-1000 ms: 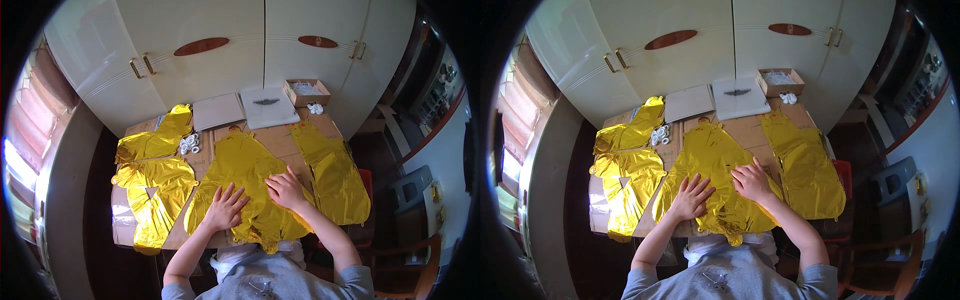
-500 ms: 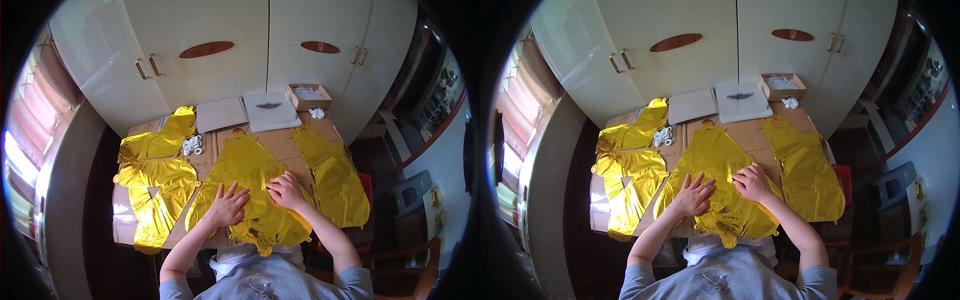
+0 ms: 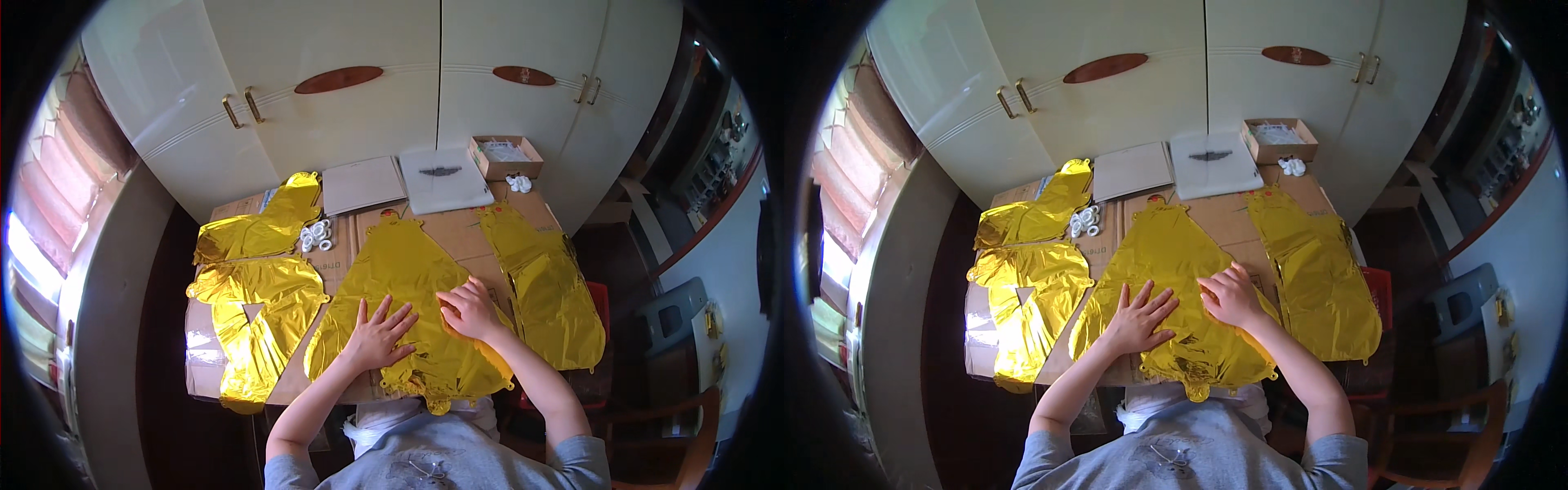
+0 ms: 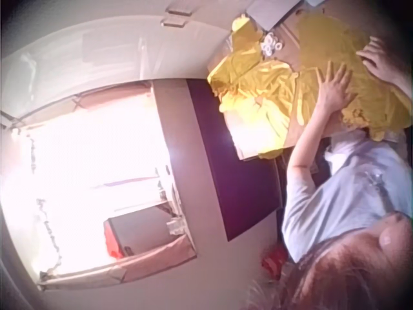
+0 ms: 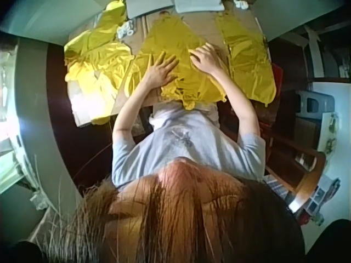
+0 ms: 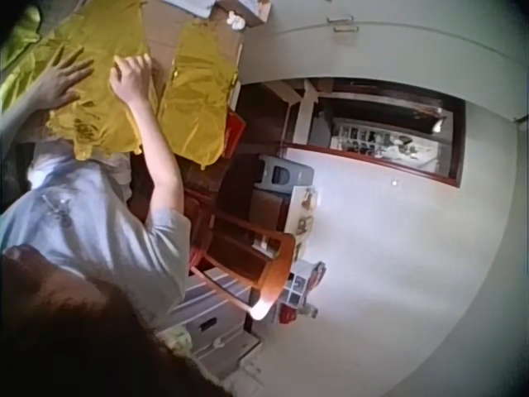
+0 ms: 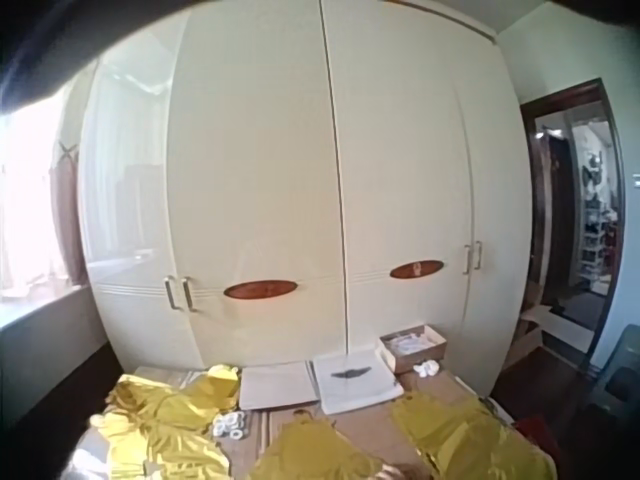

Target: Folding and organizing gold foil bags on a cardboard surface.

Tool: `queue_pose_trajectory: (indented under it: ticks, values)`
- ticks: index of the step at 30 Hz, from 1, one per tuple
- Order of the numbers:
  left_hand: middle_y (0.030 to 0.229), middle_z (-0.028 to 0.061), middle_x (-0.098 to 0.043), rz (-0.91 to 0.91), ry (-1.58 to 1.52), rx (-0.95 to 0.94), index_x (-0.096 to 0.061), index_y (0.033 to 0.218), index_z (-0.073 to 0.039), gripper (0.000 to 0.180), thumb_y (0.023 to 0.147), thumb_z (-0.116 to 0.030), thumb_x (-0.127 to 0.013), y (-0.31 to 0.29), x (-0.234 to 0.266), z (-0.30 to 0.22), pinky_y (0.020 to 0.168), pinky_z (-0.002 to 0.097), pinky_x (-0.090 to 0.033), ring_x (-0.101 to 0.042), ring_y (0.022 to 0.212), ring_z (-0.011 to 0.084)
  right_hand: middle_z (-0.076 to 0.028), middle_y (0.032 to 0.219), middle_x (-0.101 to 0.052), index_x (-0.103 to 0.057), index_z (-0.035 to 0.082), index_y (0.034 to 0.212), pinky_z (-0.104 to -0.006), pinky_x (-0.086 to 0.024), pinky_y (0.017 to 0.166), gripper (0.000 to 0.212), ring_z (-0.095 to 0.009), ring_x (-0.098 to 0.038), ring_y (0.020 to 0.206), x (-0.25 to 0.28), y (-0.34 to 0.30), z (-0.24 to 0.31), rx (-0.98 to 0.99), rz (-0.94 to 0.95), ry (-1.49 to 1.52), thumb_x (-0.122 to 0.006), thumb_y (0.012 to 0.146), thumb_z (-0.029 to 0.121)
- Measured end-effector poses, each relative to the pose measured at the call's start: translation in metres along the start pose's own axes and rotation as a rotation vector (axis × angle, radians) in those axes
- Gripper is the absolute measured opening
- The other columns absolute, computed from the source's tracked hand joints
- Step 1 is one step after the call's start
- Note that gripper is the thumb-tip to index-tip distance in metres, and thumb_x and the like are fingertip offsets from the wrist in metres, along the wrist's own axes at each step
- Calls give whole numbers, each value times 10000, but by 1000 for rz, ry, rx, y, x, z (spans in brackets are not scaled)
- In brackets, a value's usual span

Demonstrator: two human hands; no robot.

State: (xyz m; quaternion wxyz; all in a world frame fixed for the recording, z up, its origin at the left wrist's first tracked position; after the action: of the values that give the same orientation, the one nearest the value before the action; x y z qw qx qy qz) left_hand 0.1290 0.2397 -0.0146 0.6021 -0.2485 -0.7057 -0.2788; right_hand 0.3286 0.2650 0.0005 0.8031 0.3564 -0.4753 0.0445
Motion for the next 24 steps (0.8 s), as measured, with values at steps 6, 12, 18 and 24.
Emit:
queue_pose_trajectory:
  ticks: [6,12,18,24]
  values:
    - [1526,85,-361,-9,3,4,-395,1464,-227,688,897,-609,-478,1,-1,-2,1075,718,-156,-296,1416,356,-24,900,-624,-688,111,1054,-432,-376,966,314,-231,-564,888,0,-1,5,31,16,-16,-710,788,275]
    - [1514,146,-352,-7,20,36,-400,1459,-207,694,892,-596,-495,1,3,-10,1073,709,-169,-295,1406,387,-43,943,-600,-675,115,1096,-427,-377,955,370,-247,-546,929,-4,-1,6,-4,57,6,-721,788,316]
    - [1509,178,-344,-68,25,67,-405,1448,-142,717,892,-582,-514,1,-10,-24,1082,689,-183,-286,1406,404,-63,994,-583,-649,133,1169,-459,-343,1008,428,-259,-533,978,-13,-5,-1,-12,99,-22,-706,809,357]
    - [1512,180,-336,-65,-5,95,-388,1454,-130,725,895,-575,-516,-2,-9,-18,1089,678,-184,-276,1412,404,-66,1037,-572,-604,139,1255,-498,-287,1056,513,-252,-514,1035,-11,-5,0,-37,213,-94,-674,835,427]
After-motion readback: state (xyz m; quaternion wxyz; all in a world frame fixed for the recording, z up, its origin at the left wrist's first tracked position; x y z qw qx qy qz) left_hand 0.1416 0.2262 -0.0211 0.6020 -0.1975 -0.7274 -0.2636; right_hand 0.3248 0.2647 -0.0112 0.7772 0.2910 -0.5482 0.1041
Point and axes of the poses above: each hand's wrist, its own y-axis towards the middle knuckle, its own x-axis out of the back of the hand, z = x × y, the point moved 6 cm from there along y, towards the middle knuckle
